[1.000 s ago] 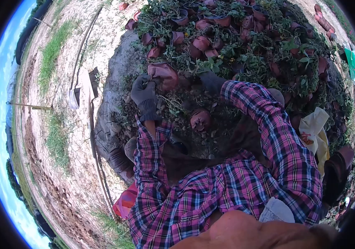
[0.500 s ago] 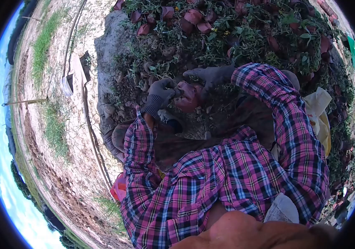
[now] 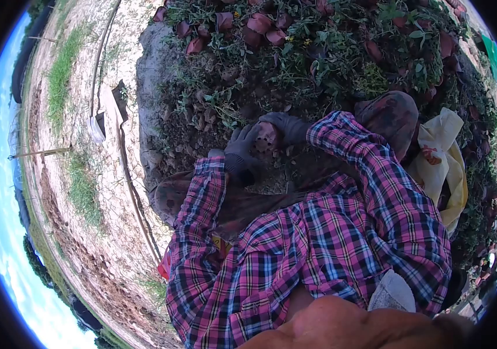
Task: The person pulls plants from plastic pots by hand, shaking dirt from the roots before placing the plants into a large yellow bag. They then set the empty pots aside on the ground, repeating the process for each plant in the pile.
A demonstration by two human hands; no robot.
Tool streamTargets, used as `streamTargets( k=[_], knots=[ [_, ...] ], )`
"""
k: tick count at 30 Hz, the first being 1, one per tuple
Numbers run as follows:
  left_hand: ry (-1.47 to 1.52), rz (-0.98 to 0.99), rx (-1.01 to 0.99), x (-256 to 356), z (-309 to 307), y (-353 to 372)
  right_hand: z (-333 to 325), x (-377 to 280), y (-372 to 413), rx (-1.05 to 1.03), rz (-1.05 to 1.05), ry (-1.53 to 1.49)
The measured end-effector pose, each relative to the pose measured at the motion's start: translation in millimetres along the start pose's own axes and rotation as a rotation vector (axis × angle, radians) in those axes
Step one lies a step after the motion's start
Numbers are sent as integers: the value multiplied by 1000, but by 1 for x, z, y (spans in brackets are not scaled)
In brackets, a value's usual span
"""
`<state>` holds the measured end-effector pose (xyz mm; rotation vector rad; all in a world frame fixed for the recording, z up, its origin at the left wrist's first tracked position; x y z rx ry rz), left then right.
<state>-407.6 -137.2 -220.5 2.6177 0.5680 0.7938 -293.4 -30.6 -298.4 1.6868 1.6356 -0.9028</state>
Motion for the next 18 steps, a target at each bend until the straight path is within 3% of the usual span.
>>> streamTargets(
  k=[7, 10, 12, 13, 14, 15, 16, 17, 18],
  knots=[
    [34, -126, -42, -33, 67, -46, 16, 21, 10, -147, 376, 227],
    [-75, -210, -54, -45, 82, -60, 42, 56, 11, -66, 389, 337],
    [-184, -265, -120, -47, 87, -62, 17, 29, 10, -156, 408, 214],
    [-178, -197, -85, -42, 82, -60, 5, 18, 5, -236, 430, 113],
    [-164, -185, -210, -43, 78, -65, -1, 16, 4, -317, 450, 9],
    [-150, -180, -342, -45, 68, -69, -12, 18, -1, -148, 193, -10],
    [-137, -180, -477, -47, 61, -70, -18, 39, -2, -167, 283, -16],
    [-361, -196, -534, -17, 17, -59, -30, 59, -4, -186, 372, -20],
    [-402, -182, -405, -11, -8, -57, -39, 72, -3, -204, 461, -20]
  ],
)
Point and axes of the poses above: each hand's wrist, its own y-axis away from the middle knuckle, its own z-axis out of the palm, x = y × z, the point moved 5 cm from there along -y, towards the middle knuckle, and after that the axes turned 14 degrees about -z, right-handed, at the moved point
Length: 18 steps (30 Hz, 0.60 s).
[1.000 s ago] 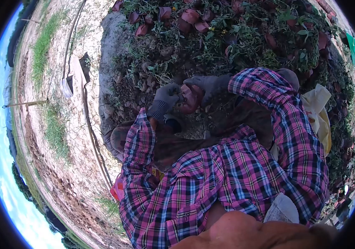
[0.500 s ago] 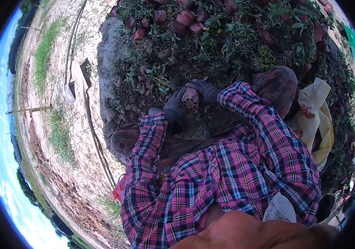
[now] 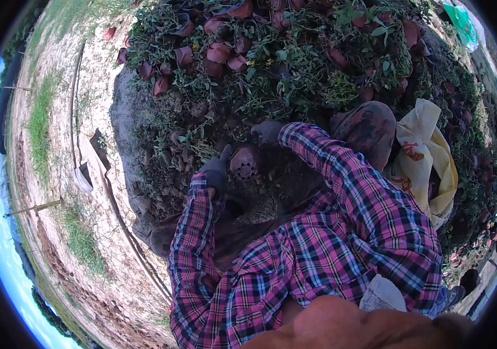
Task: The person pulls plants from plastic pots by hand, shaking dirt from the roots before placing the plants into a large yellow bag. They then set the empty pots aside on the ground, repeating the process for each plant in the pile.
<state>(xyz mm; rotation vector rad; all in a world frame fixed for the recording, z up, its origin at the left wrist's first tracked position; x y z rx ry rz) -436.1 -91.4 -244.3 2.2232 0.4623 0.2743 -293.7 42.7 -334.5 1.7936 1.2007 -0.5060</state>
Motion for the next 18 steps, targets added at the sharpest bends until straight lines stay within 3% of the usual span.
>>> streamTargets(
  k=[2, 4, 6, 7, 8, 10, 11, 14, 15, 16, 18],
  knots=[
    [97, 25, 239, -10, -38, 22, -21, 22, 14, 128, 228, 348],
    [345, 109, 452, -17, -69, 47, -22, 61, 22, 32, 349, 496],
    [730, 74, 405, -26, -78, 51, 13, 138, 1, 297, 416, 495],
    [923, 59, 376, -30, -80, 48, 12, 142, -2, 285, 404, 550],
    [857, 55, 440, -28, -83, 44, 11, 146, -5, 275, 392, 605],
    [726, 38, 568, -21, -86, 37, -18, 96, 14, -43, 262, 820],
    [773, 66, 532, -19, -86, 34, -26, 84, 15, 66, 28, 982],
    [841, 71, 441, -11, -87, 34, -49, 69, 8, -19, 90, 763],
    [821, 13, 428, -10, -89, 37, -60, 62, 0, 80, 177, 646],
    [800, -46, 415, -10, -90, 40, -68, 52, 1, 176, 126, 551],
    [1132, 84, 196, -10, -68, 5, -91, 23, 9, 364, 21, 360]
  ],
)
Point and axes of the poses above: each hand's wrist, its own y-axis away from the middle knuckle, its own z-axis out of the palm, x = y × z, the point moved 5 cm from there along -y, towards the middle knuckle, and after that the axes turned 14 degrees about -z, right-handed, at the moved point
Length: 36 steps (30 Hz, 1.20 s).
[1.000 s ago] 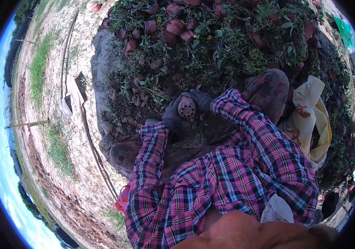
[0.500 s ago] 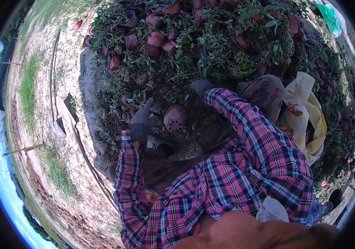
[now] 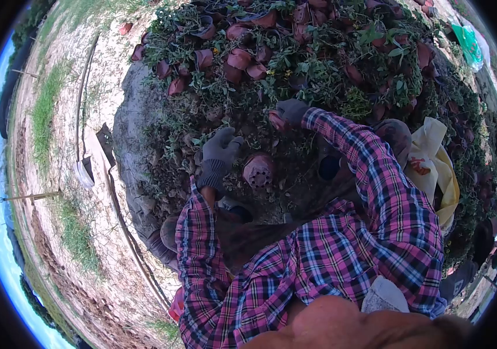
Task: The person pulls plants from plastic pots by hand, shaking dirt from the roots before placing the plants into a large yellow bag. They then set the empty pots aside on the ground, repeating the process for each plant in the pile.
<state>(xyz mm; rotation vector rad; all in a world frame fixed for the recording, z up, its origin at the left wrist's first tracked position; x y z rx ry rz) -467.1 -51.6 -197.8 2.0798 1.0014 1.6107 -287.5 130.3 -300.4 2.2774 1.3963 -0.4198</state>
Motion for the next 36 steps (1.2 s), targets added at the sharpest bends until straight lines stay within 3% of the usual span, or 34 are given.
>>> streamTargets(
  k=[1, 4, 5, 8, 10, 12, 13, 16, 18, 20, 24, 27, 29, 30, 33, 36],
  knots=[
    [167, -17, -111, -13, 6, -15, -17, -22, 4, -45, 110, -456],
    [184, -60, -85, -16, 17, -38, -46, -78, -4, 79, -27, -799],
    [232, -3, -109, -10, 16, -39, -56, -96, -7, 151, -138, -856],
    [414, 161, -207, 15, 9, -31, -86, -136, -4, 146, -119, -1007],
    [606, 252, -302, 37, 6, -6, -105, -148, 0, 137, -116, -1033],
    [378, 526, -303, 42, 3, -9, -116, -148, -1, 182, -170, -1059],
    [345, 538, -272, 42, 1, -9, -123, -147, 0, 139, -195, -1058],
    [487, 456, -338, 52, -4, -13, -147, -158, 5, 104, -336, -1013],
    [940, 157, -486, 78, -3, 17, -151, -158, 9, 55, -346, -1080],
    [879, 237, -451, 73, -17, 6, -151, -158, 11, 31, -391, -1177],
    [928, 252, -342, 53, -34, -9, -130, -108, -6, 33, -99, -1023],
    [817, 259, -217, 56, -28, 1, -122, -130, 0, -101, -46, -1238],
    [702, 271, -127, 56, -24, 9, -108, -133, -14, -84, -423, -1320],
    [657, 279, -110, 59, -19, 12, -117, -135, -11, -5, -274, -1280],
    [573, 307, -107, 66, -5, 12, -126, -111, -14, 240, -578, -1095],
    [525, 313, -107, 71, 4, 10, -124, -105, -8, 179, -345, -1224]
  ],
)
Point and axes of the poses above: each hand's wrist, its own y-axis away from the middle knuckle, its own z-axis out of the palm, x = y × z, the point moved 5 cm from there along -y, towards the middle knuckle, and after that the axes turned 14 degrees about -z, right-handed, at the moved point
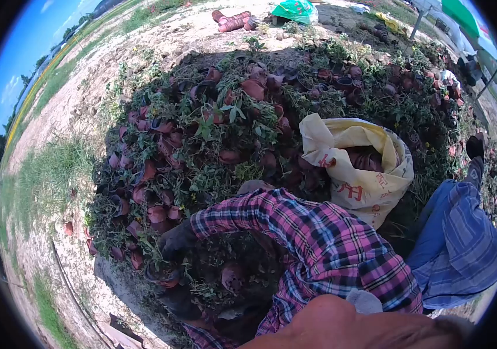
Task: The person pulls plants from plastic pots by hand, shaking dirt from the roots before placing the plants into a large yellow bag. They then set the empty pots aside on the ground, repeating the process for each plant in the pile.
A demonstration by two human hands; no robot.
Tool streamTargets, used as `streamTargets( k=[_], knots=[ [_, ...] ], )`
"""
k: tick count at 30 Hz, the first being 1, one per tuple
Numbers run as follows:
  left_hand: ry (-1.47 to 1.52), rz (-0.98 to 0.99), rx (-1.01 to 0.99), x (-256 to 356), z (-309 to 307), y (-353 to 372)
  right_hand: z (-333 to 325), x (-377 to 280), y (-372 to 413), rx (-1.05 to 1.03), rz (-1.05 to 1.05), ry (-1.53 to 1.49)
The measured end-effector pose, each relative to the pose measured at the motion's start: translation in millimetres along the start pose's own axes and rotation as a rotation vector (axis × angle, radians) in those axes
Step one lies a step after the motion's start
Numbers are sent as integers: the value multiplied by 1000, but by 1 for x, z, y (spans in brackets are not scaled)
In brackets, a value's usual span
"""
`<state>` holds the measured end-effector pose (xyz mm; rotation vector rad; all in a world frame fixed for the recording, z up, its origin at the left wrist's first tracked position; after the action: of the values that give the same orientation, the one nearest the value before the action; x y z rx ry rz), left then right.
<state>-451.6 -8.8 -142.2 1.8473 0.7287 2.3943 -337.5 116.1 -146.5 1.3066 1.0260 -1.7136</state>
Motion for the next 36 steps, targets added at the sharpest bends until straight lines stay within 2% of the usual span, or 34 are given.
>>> streamTargets(
  k=[3, 6, 9, 11, 12, 14, 16, 19, 22, 26, 27, 28, 29, 30, 31, 32, 34, 36],
  knots=[
    [-29, 10, 6, 0, -2, 4, 35, 0, -19, -56, 186, -201],
    [-15, 10, 7, 2, -6, 7, 23, -21, -17, -31, 153, 284],
    [19, 13, 20, 5, -16, 16, 12, -10, -26, 42, 94, 638],
    [69, 7, 23, 8, -22, 21, 17, -23, -17, 168, 15, 631],
    [107, -4, 18, 7, -24, 23, 17, -23, -17, 160, -9, 672],
    [200, -18, -25, 8, -28, 27, 25, -36, -14, 150, -26, 538],
    [303, -29, -100, 11, -29, 30, 31, -12, -23, 108, -71, -4],
    [398, -46, -232, 15, -28, 35, 50, -58, -12, -126, 41, -336],
    [429, -54, -398, 24, -18, 37, 54, -51, -10, -150, 220, -443],
    [427, -60, -594, 36, -2, 39, 50, -40, -7, -222, 128, -429],
    [383, -8, -590, 39, 0, 41, 53, -41, -7, -228, 99, -432],
    [339, 43, -579, 43, -3, 42, 56, -44, -11, -241, 66, -435],
    [83, 216, -344, 48, -5, 48, 58, -45, -15, -292, 57, -323],
    [214, 199, -380, 53, -1, 49, 57, -48, -16, -334, 45, -208],
    [365, 103, -431, 43, -8, 46, 57, -50, -18, -366, 34, -90],
    [520, 4, -487, 33, -14, 43, 59, -52, -21, -362, 41, -112],
    [330, 45, -321, 37, -19, 44, 61, -55, -21, -335, 61, -158],
    [351, 5, -327, 34, -14, 38, 60, -50, -23, -238, 14, -103]
  ],
)
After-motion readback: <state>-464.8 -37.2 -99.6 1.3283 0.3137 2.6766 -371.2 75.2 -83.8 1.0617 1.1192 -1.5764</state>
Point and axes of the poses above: each hand's wrist, its own y-axis away from the middle knuckle, its own z-axis out of the palm, x = y × z, the point moved 5 cm from there along -y, towards the middle knuckle, and after that the axes turned 14 degrees about -z, right-handed, at the moved point
